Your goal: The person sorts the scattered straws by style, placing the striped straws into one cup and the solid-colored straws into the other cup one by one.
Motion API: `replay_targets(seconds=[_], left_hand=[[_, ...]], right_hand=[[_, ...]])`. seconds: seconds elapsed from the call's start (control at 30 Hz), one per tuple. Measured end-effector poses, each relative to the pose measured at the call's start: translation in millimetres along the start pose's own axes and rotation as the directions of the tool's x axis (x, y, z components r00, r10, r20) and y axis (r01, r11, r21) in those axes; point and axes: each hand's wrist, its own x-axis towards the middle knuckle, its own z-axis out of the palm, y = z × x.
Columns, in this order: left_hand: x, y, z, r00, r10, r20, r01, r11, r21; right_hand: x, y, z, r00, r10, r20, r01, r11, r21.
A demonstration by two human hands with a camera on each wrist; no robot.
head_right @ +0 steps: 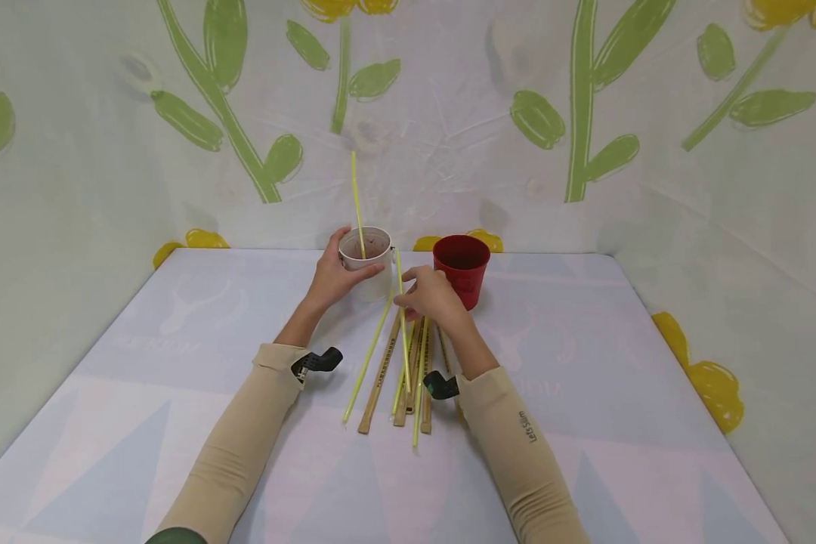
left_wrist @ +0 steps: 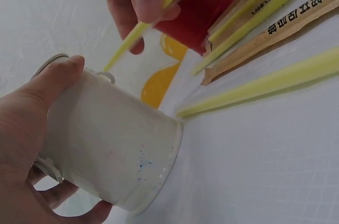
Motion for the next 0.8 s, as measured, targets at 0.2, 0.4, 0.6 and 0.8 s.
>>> replay_targets(seconds=[0.2,0.4,0.6,0.8], left_hand=[[0.6,0.1,-0.3,1.000,0.001,0.000,-0.001,1.000,-0.002],[1.0,-0.1,-0.5,1.000,0.006,0.001,-0.006,1.000,0.001],[-0.6,1.2,-1.1,1.000,0.009,-0.003,-0.009,1.000,-0.006],[-0.9,-0.5,-0.5,1.000,0.012,-0.003,-0.012,1.000,-0.005]], right_hand=[[-1.7,-1.3,-4.9,0.998,-0.031,-0.063,0.033,0.998,0.046],[-0.6,0.1,-5.0,0.993,-0.046,-0.112,0.053,0.997,0.058],[1.3,2.6,-3.5,0.983,-0.085,-0.162,0.097,0.993,0.066],[0.6,1.5,-3.1,0.967,-0.105,-0.230,0.137,0.982,0.127]])
